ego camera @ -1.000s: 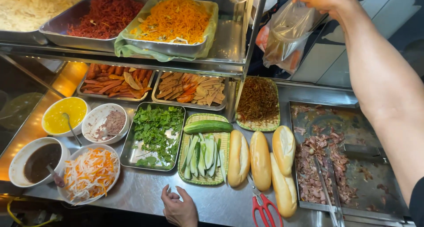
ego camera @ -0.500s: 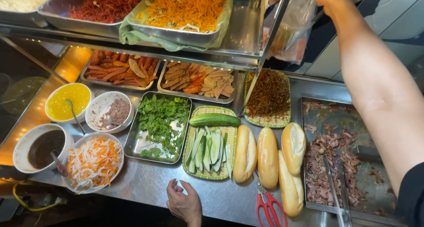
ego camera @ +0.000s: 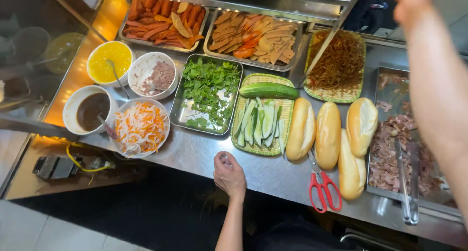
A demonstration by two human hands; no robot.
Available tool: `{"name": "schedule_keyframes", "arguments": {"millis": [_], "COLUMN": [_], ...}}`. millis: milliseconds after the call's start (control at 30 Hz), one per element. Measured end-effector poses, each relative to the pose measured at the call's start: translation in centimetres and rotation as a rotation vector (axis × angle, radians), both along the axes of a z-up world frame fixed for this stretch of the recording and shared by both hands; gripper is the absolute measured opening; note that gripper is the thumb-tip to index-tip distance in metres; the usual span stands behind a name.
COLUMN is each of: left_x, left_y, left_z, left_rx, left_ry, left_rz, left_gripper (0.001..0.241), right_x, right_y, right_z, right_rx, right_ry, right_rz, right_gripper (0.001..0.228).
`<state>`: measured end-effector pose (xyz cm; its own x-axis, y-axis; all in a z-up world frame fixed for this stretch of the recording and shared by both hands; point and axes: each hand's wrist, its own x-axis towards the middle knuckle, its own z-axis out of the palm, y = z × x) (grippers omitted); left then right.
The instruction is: Preparing a beverage with toppings and ice, followed by toasting a banh mi and packaging them for a customer.
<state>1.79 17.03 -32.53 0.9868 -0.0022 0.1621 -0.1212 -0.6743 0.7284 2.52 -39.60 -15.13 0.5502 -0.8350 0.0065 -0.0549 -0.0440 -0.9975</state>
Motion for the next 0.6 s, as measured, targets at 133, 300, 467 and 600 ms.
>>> {"name": "schedule_keyframes", "arguments": {"millis": [133,300,467,600], "left_x": [1.5,3.9,6.5,7.6], "left_y": [2.3,6.1,8.3,9.5], "left_z": [1.3,3.0,1.1,-3.6], "left_rx": [-0.094,-0.283,-0.620,-0.822], "left_ry": [0.275,0.632,0.777,0.914], "left_rz": [-0.129,-0.479,-0.836,-0.880], "left_gripper": [0.030,0.039,0.042,0.044], "right_x": [-6.2,-11.6,-9.3,1.6], "right_y": [4.5,13.7,26.9,39.1], "right_z": [-7.1,-10.2,-9.3,-10.8], "right_rx": [0.078,0.226,0.294,0.451], "right_ry": [-0.041,-0.110,-0.079,-0.112], "right_rz": [-0.160,-0.386,-0.248,-0.159], "right_gripper": [0.036,0.042,0.058,0.064]}}
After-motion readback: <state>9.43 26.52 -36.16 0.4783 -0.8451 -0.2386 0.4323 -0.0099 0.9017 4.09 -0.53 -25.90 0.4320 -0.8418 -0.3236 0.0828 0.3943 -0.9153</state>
